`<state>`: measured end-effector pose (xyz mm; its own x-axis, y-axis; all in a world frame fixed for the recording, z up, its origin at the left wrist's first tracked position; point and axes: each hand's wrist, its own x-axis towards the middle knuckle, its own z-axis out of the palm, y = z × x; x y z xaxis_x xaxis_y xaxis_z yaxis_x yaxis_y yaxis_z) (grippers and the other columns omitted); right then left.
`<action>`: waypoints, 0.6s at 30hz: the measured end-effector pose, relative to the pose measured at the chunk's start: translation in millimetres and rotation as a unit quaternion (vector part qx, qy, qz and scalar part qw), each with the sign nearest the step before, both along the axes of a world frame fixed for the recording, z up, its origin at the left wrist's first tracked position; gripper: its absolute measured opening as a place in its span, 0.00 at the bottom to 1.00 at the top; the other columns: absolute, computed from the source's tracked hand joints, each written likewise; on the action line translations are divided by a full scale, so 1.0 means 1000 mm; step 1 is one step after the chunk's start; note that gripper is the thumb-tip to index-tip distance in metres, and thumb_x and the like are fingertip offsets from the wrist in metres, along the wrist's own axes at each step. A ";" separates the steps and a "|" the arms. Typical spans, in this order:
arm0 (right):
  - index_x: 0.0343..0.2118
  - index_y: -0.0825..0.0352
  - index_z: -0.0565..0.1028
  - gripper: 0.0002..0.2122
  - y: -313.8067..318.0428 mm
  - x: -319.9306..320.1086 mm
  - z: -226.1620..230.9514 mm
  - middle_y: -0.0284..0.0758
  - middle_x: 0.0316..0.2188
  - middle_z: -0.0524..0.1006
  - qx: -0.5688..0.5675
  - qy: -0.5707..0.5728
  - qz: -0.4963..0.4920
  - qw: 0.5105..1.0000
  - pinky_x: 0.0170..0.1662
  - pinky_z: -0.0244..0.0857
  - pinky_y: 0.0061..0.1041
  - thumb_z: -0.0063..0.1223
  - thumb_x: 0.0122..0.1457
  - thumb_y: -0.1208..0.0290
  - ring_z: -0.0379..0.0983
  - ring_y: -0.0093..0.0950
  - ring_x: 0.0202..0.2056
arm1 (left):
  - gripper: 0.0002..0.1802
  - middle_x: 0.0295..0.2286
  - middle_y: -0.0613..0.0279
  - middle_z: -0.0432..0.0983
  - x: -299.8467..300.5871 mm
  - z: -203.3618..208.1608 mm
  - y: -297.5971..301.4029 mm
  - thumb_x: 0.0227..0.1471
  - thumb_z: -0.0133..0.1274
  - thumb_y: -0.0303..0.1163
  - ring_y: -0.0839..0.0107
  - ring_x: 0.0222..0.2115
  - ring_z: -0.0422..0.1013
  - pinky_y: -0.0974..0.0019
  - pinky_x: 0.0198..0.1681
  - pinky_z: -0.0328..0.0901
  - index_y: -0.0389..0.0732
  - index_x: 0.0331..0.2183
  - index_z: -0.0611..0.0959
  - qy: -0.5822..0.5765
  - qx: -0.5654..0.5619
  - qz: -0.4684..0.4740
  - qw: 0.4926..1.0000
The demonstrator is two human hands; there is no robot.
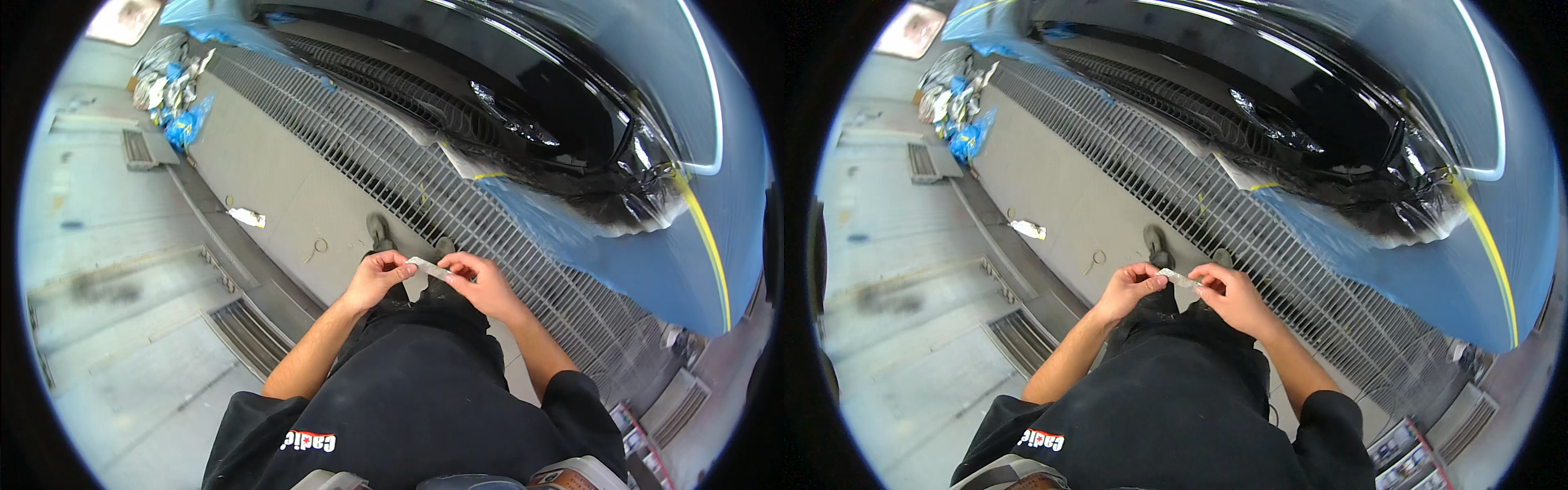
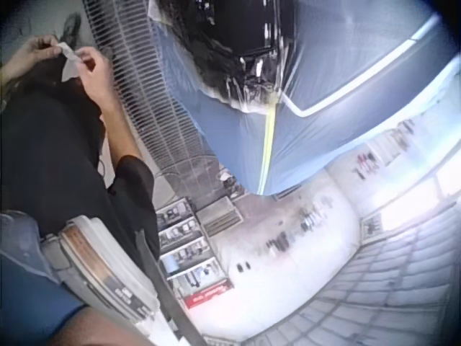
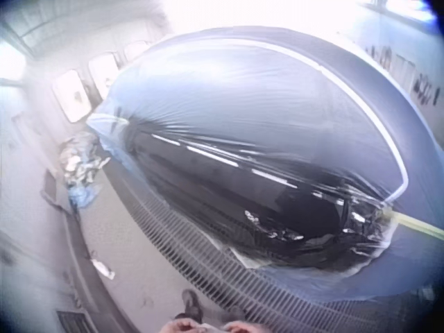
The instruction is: The person mixes paint in a small container using a wooden stick, then removes gloves and walks to a car. They inspect the car's hood and bumper area, touching the surface with a finger to check the finish.
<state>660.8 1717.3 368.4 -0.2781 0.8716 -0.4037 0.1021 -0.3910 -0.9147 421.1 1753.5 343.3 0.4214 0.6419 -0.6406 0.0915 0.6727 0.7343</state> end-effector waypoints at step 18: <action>0.37 0.67 0.75 0.11 0.025 0.000 -0.051 0.37 0.28 0.75 0.019 -0.323 -0.195 0.926 0.33 0.67 0.27 0.53 0.49 0.82 0.73 0.32 0.28 | 0.45 0.45 0.45 0.71 -0.153 -0.262 0.072 0.39 0.54 0.60 0.53 0.47 0.67 0.60 0.51 0.62 0.34 0.50 0.70 0.430 -0.094 -0.480 0.758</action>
